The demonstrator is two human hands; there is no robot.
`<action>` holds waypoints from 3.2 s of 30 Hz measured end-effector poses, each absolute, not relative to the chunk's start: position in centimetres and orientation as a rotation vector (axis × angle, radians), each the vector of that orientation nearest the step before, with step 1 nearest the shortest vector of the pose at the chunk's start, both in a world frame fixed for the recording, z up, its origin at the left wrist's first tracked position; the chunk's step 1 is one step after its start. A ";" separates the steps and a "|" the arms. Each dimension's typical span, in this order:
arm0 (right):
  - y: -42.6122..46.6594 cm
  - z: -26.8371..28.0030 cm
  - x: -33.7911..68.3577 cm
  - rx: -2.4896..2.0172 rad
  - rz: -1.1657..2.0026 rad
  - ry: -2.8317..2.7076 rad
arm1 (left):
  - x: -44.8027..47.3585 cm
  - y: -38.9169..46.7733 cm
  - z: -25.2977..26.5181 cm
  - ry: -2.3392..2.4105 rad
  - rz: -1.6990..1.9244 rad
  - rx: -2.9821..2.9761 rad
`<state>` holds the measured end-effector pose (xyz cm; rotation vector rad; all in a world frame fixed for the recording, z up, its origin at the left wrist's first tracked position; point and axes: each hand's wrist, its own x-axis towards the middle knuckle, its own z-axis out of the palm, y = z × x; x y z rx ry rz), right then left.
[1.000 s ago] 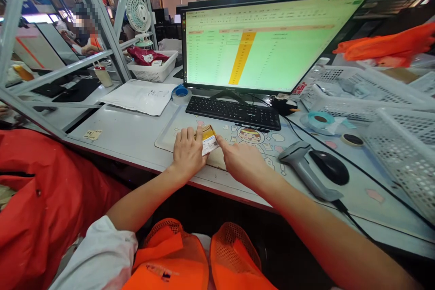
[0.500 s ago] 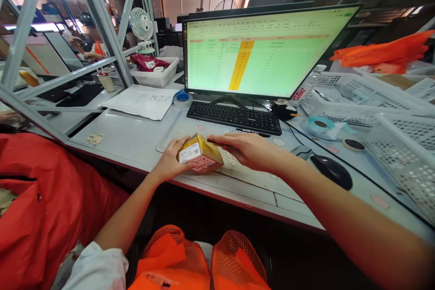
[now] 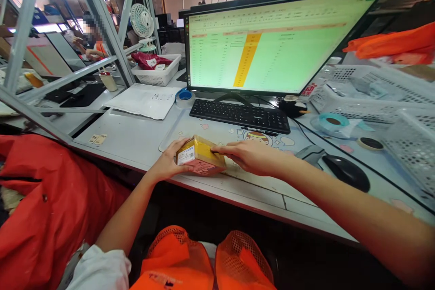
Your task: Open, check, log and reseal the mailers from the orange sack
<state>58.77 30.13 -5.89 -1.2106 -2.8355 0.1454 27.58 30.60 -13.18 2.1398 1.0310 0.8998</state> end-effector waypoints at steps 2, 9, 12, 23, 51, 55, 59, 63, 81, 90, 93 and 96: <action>29.9 -7.9 61.1 -1.395 0.088 -2.828 | 27.1 31.0 -13.4 1.025 0.881 2.129; 27.4 -14.1 66.9 -1.805 -0.117 -2.624 | 25.9 33.1 -16.8 1.087 0.796 2.012; 26.2 -16.1 66.8 -1.779 -0.285 -2.511 | 27.1 32.4 -16.8 1.153 0.925 2.131; 27.4 -12.5 64.8 -1.686 -0.025 -2.394 | 32.4 30.4 -18.7 1.256 1.393 2.561; 40.4 -9.5 52.2 -1.729 0.126 -2.396 | 32.9 30.9 -8.2 1.273 0.443 2.897; 40.0 -9.6 52.4 -1.741 0.128 -2.370 | 34.6 29.1 -8.4 1.455 0.513 3.039; 39.6 -9.7 52.3 -1.719 0.132 -2.367 | 34.1 25.2 -11.8 1.450 0.752 3.128; 39.3 -9.6 52.1 -1.729 0.118 -2.360 | 32.2 25.1 -11.0 1.303 0.621 3.042; 38.3 -9.7 52.3 -1.758 0.143 -2.239 | 36.3 34.0 -4.7 1.199 -0.185 3.141; 35.3 -10.5 55.1 -1.412 0.355 -2.038 | 35.0 33.5 -4.9 1.202 -0.004 3.160; 30.2 -12.8 57.4 -1.130 0.508 -1.984 | 33.8 31.2 -5.0 1.248 0.338 3.089; 24.8 -15.3 59.7 -1.118 0.506 -1.921 | 33.0 28.2 -5.4 1.105 0.671 3.002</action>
